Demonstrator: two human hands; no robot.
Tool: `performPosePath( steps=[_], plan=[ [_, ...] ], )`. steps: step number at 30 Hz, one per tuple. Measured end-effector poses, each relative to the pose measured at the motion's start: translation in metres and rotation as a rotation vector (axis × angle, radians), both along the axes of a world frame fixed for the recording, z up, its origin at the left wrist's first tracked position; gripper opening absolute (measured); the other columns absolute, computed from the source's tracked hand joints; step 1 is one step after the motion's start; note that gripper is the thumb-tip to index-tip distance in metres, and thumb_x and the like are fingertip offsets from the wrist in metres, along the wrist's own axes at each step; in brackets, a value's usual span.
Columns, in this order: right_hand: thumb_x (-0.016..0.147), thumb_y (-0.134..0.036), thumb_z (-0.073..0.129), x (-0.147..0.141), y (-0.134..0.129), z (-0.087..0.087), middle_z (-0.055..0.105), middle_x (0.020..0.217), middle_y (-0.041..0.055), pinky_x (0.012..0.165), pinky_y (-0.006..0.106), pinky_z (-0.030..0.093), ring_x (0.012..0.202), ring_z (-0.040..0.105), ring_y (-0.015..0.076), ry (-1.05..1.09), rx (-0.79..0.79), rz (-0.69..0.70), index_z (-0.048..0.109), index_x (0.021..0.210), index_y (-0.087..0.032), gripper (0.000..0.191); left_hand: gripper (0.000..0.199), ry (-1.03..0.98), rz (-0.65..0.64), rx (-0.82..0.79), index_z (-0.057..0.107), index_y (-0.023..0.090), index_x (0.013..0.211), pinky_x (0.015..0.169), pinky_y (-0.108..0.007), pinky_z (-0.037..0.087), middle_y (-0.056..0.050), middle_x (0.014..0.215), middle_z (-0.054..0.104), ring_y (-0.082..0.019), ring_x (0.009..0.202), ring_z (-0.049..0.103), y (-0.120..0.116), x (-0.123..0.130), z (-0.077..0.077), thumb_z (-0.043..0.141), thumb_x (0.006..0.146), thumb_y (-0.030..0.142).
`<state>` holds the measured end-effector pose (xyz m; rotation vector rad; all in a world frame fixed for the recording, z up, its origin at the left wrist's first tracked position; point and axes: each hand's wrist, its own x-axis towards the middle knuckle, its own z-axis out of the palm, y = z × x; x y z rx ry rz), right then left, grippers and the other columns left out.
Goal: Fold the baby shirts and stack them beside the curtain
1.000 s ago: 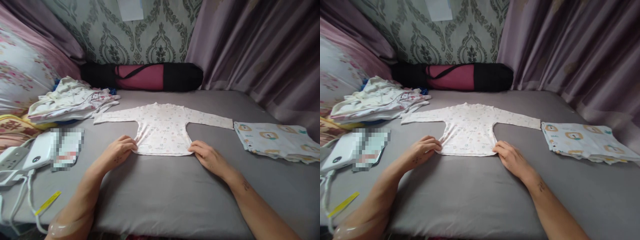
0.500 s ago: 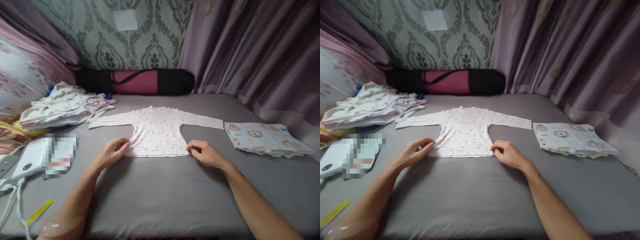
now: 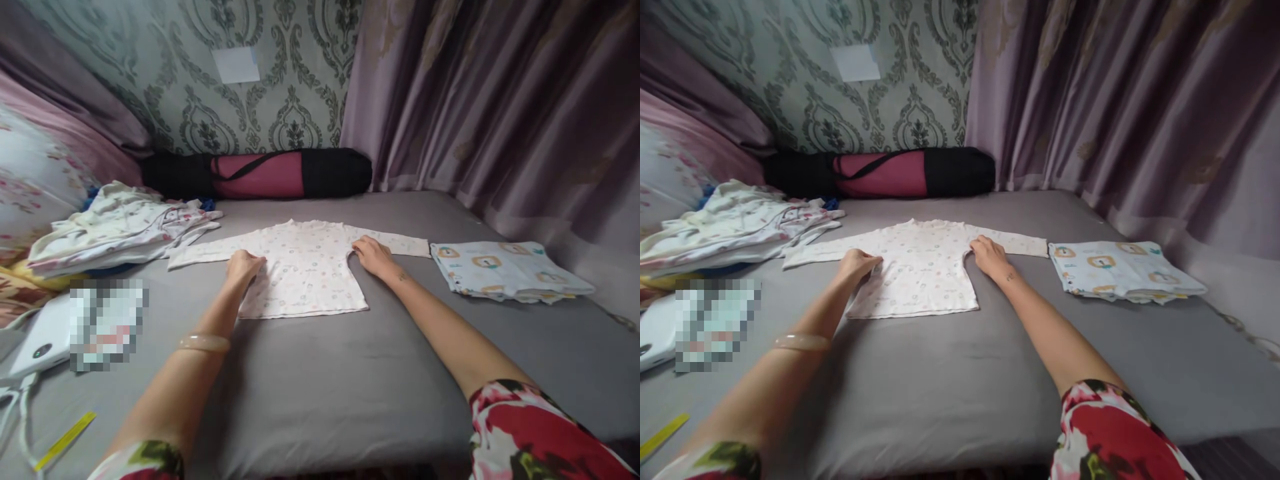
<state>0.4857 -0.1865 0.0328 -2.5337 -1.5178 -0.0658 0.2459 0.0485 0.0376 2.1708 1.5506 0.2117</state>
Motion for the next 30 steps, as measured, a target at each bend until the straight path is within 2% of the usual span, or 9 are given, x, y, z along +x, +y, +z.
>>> performPosePath(
  steps=[5,9,13,16,18,20,22,25,30],
  plan=[
    [0.095,-0.01,0.036,0.004,0.0,0.003,0.06,0.115,0.0123,0.083,0.032,0.041,0.107,0.054,0.0237,-0.131,-0.113,0.105,0.064,0.11,-0.02,0.033,0.019,0.002,-0.028,-0.031,0.072,0.016,0.079,0.065,-0.031,0.046,-0.009,0.065,0.067,-0.027,0.076,0.066,0.003,0.001,0.002,0.064,0.069,0.03],
    [0.096,-0.01,0.035,0.008,0.0,0.004,0.06,0.115,0.0134,0.087,0.034,0.038,0.107,0.052,0.0245,-0.231,-0.132,0.148,0.063,0.108,-0.018,0.032,0.021,0.079,-0.121,0.224,0.069,0.015,0.085,0.078,-0.037,0.046,-0.016,0.089,0.07,-0.032,0.097,0.062,-0.007,-0.004,0.005,0.053,0.08,0.029],
    [0.096,-0.008,0.033,0.008,-0.001,0.002,0.058,0.116,0.0136,0.087,0.032,0.037,0.107,0.05,0.024,-0.227,-0.088,0.134,0.062,0.109,-0.018,0.033,0.027,0.101,-0.232,0.5,0.062,0.008,0.104,0.086,-0.048,0.044,-0.026,0.108,0.062,-0.038,0.107,0.054,-0.033,-0.002,0.012,0.048,0.084,0.021],
    [0.095,-0.008,0.034,0.007,-0.002,0.0,0.057,0.117,0.012,0.084,0.031,0.038,0.107,0.05,0.0231,-0.19,-0.011,0.117,0.061,0.112,-0.019,0.034,0.02,-0.034,-0.532,0.465,0.062,0.012,0.1,0.089,-0.046,0.044,-0.019,0.103,0.063,-0.032,0.103,0.055,-0.07,0.011,0.016,0.047,0.087,0.018],
    [0.096,-0.01,0.036,0.007,-0.001,-0.001,0.058,0.116,0.0106,0.083,0.03,0.039,0.108,0.049,0.0228,-0.183,-0.01,0.141,0.061,0.111,-0.02,0.031,0.015,-0.203,-0.849,0.288,0.063,0.017,0.093,0.089,-0.037,0.046,-0.012,0.098,0.063,-0.024,0.097,0.059,-0.103,0.025,0.014,0.048,0.089,0.019],
    [0.096,-0.011,0.037,0.007,0.0,0.0,0.058,0.115,0.0094,0.083,0.03,0.039,0.108,0.049,0.0223,-0.18,-0.035,0.158,0.062,0.109,-0.021,0.03,0.013,-0.302,-1.096,0.155,0.064,0.019,0.094,0.085,-0.031,0.048,-0.009,0.102,0.062,-0.02,0.094,0.06,-0.14,0.038,0.01,0.054,0.09,0.026],
    [0.095,-0.01,0.037,0.007,0.0,0.0,0.059,0.114,0.0088,0.084,0.03,0.039,0.107,0.049,0.022,-0.166,-0.053,0.16,0.063,0.108,-0.021,0.031,0.017,-0.249,-1.216,0.117,0.064,0.019,0.092,0.081,-0.03,0.049,-0.009,0.102,0.061,-0.021,0.094,0.061,-0.171,0.048,0.006,0.057,0.09,0.034],
    [0.094,-0.008,0.038,0.008,0.0,0.0,0.059,0.114,0.0089,0.084,0.03,0.039,0.108,0.048,0.022,-0.155,-0.048,0.173,0.063,0.109,-0.02,0.032,0.02,-0.122,-1.155,0.182,0.061,0.017,0.095,0.081,-0.034,0.05,-0.012,0.101,0.06,-0.026,0.099,0.06,-0.198,0.056,0.004,0.059,0.089,0.036],
    [0.095,-0.008,0.039,0.013,0.0,-0.001,0.06,0.114,0.0089,0.086,0.029,0.038,0.107,0.048,0.0215,-0.178,-0.048,0.222,0.063,0.108,-0.019,0.03,0.018,0.017,-1.096,0.265,0.059,0.015,0.097,0.079,-0.038,0.051,-0.017,0.101,0.061,-0.028,0.098,0.061,-0.207,0.056,0.01,0.045,0.094,0.025]
  ],
)
